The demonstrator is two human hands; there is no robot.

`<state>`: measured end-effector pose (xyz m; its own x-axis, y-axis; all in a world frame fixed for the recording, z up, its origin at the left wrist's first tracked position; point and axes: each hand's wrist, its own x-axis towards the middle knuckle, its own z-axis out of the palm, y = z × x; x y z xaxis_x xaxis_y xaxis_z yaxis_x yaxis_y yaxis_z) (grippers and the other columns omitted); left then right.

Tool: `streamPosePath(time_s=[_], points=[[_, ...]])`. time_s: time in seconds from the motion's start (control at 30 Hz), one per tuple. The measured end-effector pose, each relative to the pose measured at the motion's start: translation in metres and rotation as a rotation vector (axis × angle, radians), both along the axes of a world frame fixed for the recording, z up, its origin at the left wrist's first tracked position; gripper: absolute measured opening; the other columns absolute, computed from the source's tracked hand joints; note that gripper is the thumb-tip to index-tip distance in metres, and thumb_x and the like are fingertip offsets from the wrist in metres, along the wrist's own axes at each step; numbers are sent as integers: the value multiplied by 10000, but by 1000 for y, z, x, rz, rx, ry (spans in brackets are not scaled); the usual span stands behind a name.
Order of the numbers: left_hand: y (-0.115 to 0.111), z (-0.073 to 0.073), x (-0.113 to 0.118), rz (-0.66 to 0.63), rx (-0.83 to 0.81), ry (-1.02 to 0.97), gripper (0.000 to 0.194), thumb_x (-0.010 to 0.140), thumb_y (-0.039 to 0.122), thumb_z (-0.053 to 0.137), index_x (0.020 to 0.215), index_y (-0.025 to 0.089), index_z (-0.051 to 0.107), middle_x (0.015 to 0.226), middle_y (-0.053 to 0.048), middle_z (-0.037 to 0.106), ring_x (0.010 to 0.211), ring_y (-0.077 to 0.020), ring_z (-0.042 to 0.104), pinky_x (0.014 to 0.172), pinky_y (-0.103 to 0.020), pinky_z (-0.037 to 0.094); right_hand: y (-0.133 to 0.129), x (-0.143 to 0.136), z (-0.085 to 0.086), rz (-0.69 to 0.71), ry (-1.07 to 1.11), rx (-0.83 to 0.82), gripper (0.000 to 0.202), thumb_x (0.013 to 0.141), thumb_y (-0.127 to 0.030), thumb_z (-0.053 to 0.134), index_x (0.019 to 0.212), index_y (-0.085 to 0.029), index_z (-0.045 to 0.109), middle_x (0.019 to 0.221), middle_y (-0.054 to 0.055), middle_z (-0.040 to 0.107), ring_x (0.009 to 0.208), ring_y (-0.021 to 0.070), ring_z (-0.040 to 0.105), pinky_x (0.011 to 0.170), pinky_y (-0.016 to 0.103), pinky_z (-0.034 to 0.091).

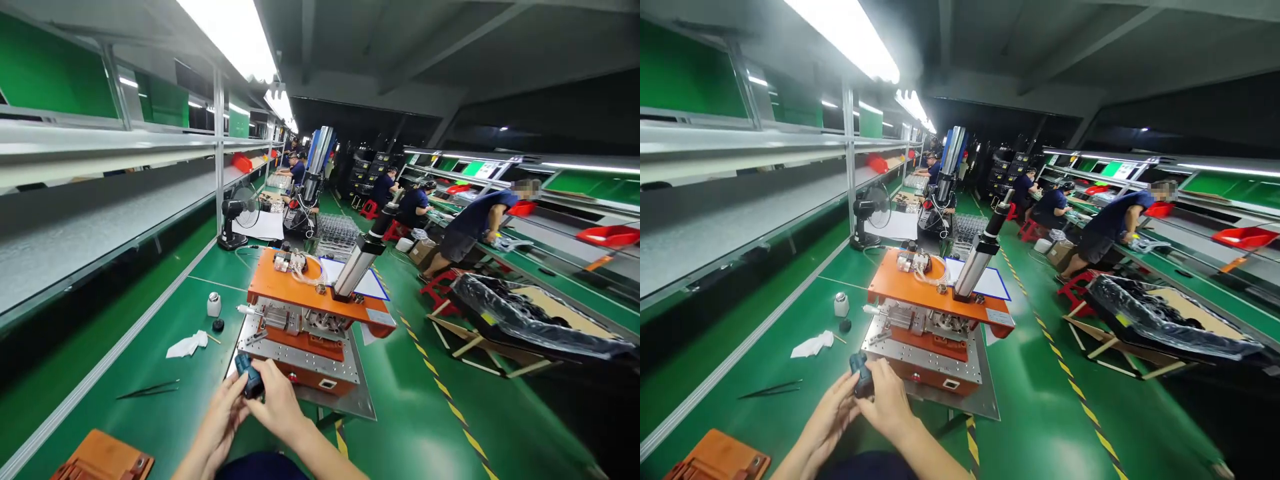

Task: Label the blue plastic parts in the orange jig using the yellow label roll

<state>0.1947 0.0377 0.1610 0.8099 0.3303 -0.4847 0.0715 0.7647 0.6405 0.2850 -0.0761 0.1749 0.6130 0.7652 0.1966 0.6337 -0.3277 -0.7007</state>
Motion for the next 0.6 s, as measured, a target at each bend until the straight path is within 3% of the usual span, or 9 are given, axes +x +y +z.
streamPosePath(time_s=[0.1,0.17,0.23,0.33,0.4,0.5,0.6], points=[[-9,-19,15,-51,40,16,590,640,548,881,1097,227,691,1107,-90,732,1063,-317,703,808,-360,587,-15,9,-8,64,59,-43,487,715,-185,758,1178,-219,610,1089,81,600,1004,269,590,874,394,506],[-13,-31,24,-85,77,35,628,633,593,866,1119,234,696,1133,-95,724,1069,-319,697,801,-361,581,-23,17,-14,67,185,11,455,734,-263,777,1161,-232,623,1086,71,589,965,246,594,839,369,513],[-15,-44,31,-136,147,40,701,653,628,841,1209,239,667,1186,-110,706,1104,-320,678,847,-380,568,-31,28,-20,-24,286,99,358,815,-329,699,1149,-227,619,1059,70,581,898,220,596,794,354,517],[-19,-60,39,-191,426,-18,773,619,618,865,1251,228,651,1305,-137,657,1251,-344,588,1049,-429,476,-42,47,-29,-160,388,173,355,888,-401,573,1187,-211,599,1074,95,592,861,218,605,750,360,518],[-23,-68,43,-219,635,-79,785,588,590,885,1241,224,649,1333,-139,640,1304,-351,540,1136,-427,395,-49,57,-34,-107,521,160,388,863,-421,594,1190,-212,612,1087,92,621,865,219,624,742,351,518],[-33,-74,48,-301,793,-122,679,637,594,838,1163,214,637,1189,-122,690,1157,-339,613,1047,-414,452,-61,65,-42,-16,669,134,312,798,-381,660,1053,-203,641,960,39,665,861,203,634,787,327,499],[-41,-77,52,-366,878,-73,562,670,606,797,1024,197,645,1032,-99,700,1009,-315,635,933,-383,487,-72,65,-53,-54,716,139,269,759,-349,689,955,-191,597,841,6,638,812,180,611,767,297,466]])
